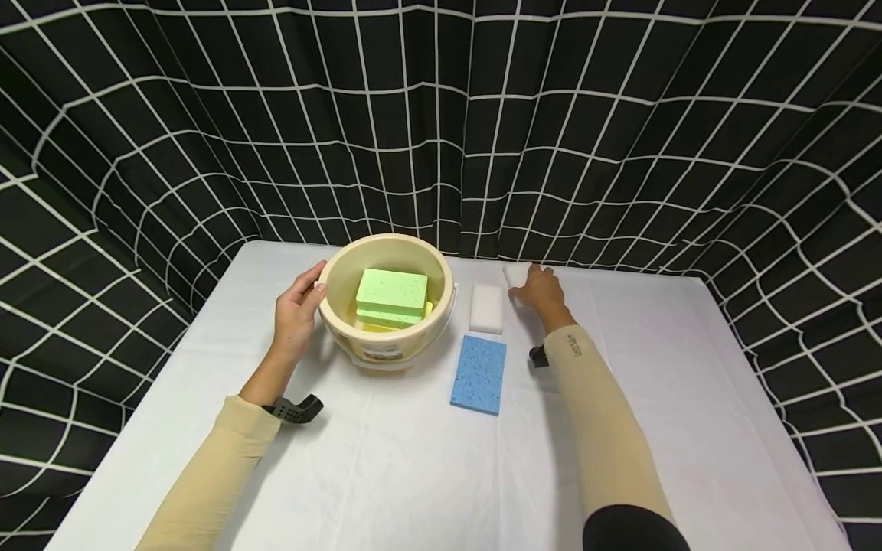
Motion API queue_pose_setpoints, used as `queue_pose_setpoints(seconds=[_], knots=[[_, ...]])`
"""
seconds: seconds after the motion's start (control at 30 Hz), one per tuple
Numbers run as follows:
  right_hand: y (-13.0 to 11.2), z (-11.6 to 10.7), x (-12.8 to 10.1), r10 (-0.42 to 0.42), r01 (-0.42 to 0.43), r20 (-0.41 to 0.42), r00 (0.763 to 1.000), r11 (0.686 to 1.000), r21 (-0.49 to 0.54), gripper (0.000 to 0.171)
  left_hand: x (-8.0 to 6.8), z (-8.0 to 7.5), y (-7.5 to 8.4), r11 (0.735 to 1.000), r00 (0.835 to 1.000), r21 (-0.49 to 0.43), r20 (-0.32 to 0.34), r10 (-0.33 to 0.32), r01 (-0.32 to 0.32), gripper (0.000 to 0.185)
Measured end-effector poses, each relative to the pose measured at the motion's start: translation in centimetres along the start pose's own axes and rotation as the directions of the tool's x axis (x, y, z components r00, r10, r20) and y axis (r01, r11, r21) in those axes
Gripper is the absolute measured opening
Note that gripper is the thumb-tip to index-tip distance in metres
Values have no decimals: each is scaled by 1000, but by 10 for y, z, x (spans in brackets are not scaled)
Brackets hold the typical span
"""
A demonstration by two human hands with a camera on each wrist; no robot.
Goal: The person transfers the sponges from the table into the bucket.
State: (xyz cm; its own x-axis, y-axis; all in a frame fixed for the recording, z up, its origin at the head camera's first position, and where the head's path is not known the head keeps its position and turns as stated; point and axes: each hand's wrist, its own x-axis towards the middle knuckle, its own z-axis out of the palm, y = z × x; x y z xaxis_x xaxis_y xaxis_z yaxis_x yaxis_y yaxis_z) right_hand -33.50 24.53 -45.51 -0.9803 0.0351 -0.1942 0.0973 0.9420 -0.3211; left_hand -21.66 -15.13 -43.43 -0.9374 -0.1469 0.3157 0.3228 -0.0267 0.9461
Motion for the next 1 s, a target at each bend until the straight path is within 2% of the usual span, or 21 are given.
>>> queue_pose_setpoints(seconds=[0.23,0.57,1.0], knots=[[1,-6,0,-32,33,-26,999,998,47,75,1,1,1,1000,1000,8,0,3,-3,43],[-13,-27,-11,-75,83,-67,995,989,126,72,-1,1,3,1000,1000,12,-6,-9,9,41],[-34,-52,-23,-179,198,-135,975,970,144,69,-2,0,2,1000,1000,10,0,-23,23,42]])
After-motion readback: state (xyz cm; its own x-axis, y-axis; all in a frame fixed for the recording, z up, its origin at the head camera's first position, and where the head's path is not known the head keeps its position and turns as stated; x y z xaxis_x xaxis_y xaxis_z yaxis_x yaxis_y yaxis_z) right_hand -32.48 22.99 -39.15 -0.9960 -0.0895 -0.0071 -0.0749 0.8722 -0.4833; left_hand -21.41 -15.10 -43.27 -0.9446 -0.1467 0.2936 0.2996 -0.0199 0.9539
